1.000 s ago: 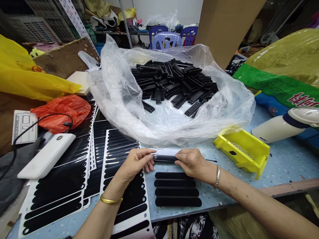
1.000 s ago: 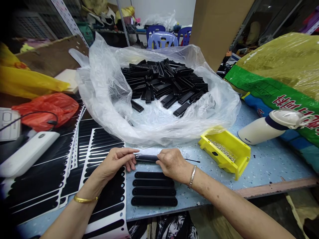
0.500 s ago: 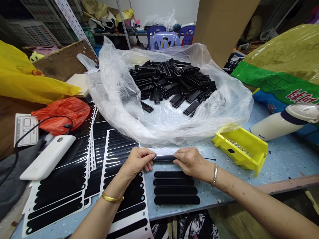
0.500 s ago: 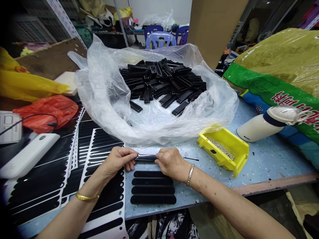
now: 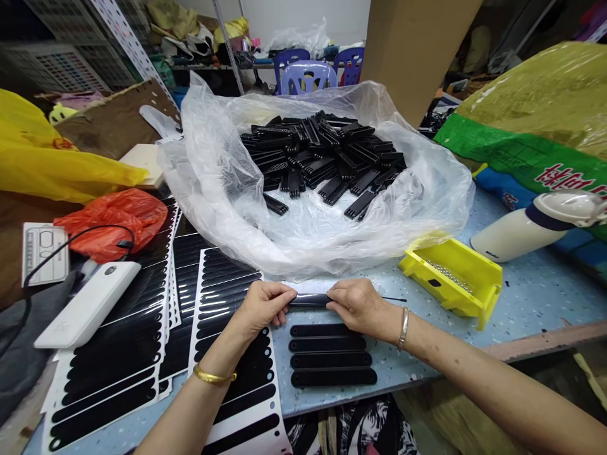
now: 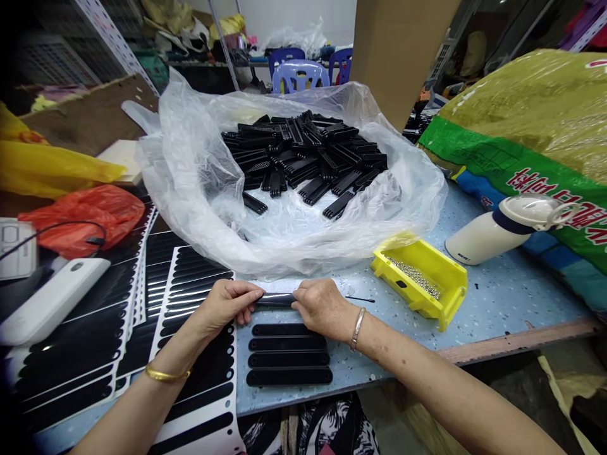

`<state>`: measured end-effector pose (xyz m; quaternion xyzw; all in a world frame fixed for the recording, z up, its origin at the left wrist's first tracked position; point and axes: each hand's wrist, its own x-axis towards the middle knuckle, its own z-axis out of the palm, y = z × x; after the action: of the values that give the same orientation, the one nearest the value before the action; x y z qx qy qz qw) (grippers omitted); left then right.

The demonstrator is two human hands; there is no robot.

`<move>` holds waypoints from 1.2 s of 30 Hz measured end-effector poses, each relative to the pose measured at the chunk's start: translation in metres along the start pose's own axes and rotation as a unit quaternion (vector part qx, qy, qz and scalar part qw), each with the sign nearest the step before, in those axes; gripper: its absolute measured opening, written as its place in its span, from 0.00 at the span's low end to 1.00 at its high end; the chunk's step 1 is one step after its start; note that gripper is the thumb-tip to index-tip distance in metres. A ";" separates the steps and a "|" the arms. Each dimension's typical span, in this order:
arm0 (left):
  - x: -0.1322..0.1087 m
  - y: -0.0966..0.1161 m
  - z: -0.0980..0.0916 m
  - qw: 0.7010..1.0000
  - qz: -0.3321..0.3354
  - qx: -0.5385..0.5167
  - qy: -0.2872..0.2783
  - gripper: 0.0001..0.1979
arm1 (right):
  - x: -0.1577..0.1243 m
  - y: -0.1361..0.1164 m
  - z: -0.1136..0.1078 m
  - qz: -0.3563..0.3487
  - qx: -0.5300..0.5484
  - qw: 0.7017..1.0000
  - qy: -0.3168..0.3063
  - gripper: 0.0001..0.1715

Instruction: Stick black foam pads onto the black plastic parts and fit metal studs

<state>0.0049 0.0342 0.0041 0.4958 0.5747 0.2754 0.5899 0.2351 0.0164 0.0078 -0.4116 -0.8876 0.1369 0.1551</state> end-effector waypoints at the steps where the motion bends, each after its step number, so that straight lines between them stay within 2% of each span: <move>1: 0.000 -0.001 0.000 1.000 0.002 0.002 -0.002 0.13 | 0.000 0.000 -0.001 0.002 0.002 1.000 -0.002 0.07; 8: -0.001 -0.002 -0.002 1.000 0.010 0.007 -0.010 0.13 | -0.001 0.004 0.002 0.017 0.043 0.999 0.016 0.03; 15: 0.000 -0.005 -0.003 1.000 0.022 0.016 -0.012 0.13 | -0.006 0.017 0.010 -0.015 0.061 0.997 0.033 0.07; 22: 0.001 -0.007 -0.005 0.999 0.033 0.026 -0.021 0.13 | -0.009 0.024 0.014 -0.048 0.070 0.996 0.042 0.08; 30: 0.003 -0.011 -0.007 0.998 0.040 0.038 -0.017 0.14 | -0.005 0.029 0.008 0.004 0.151 0.988 0.016 0.14; 36: 0.004 -0.011 -0.007 0.998 0.039 0.034 -0.022 0.14 | -0.009 0.028 0.014 -0.003 0.134 0.990 0.041 0.14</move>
<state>-0.0042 0.0356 -0.0059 0.5436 0.5508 0.2679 0.5739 0.2539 0.0255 -0.0169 -0.3895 -0.8554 0.2371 0.2456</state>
